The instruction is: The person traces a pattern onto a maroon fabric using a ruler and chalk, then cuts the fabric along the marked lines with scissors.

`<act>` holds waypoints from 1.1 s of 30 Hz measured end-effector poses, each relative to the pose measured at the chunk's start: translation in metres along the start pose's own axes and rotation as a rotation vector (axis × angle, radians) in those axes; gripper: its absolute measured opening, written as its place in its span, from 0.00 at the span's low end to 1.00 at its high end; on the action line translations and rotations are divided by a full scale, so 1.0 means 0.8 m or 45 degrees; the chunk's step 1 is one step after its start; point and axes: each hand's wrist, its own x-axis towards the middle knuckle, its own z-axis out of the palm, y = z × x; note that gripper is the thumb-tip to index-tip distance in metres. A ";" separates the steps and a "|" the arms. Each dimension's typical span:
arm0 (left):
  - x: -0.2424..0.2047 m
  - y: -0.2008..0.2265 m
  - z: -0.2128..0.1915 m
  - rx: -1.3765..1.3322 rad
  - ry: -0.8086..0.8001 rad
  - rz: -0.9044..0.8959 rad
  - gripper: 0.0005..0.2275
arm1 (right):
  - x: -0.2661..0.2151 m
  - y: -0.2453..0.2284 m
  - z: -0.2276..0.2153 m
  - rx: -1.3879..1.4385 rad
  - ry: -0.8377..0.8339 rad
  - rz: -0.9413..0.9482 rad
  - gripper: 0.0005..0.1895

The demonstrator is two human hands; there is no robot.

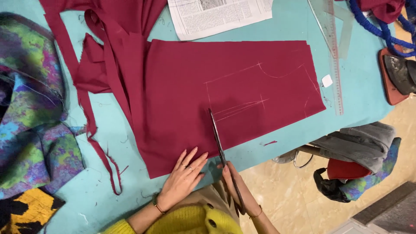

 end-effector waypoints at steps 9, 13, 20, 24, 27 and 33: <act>-0.001 -0.006 0.000 -0.317 -0.025 -0.108 0.19 | 0.000 -0.027 0.002 0.144 -0.018 0.035 0.28; -0.002 -0.009 0.000 -0.338 -0.024 -0.111 0.19 | 0.007 -0.045 0.001 0.091 -0.008 0.045 0.27; -0.003 -0.011 -0.001 -0.377 0.008 -0.098 0.18 | 0.026 -0.060 0.004 0.278 -0.056 0.084 0.29; -0.005 -0.013 0.002 -0.390 -0.003 -0.097 0.18 | 0.036 -0.048 0.004 0.370 -0.101 -0.114 0.20; -0.006 -0.014 0.003 -0.391 -0.009 -0.096 0.18 | 0.039 -0.053 0.003 0.355 -0.092 -0.044 0.20; -0.005 -0.014 0.004 -0.409 0.020 -0.107 0.18 | 0.043 -0.094 0.002 0.135 -0.023 0.126 0.27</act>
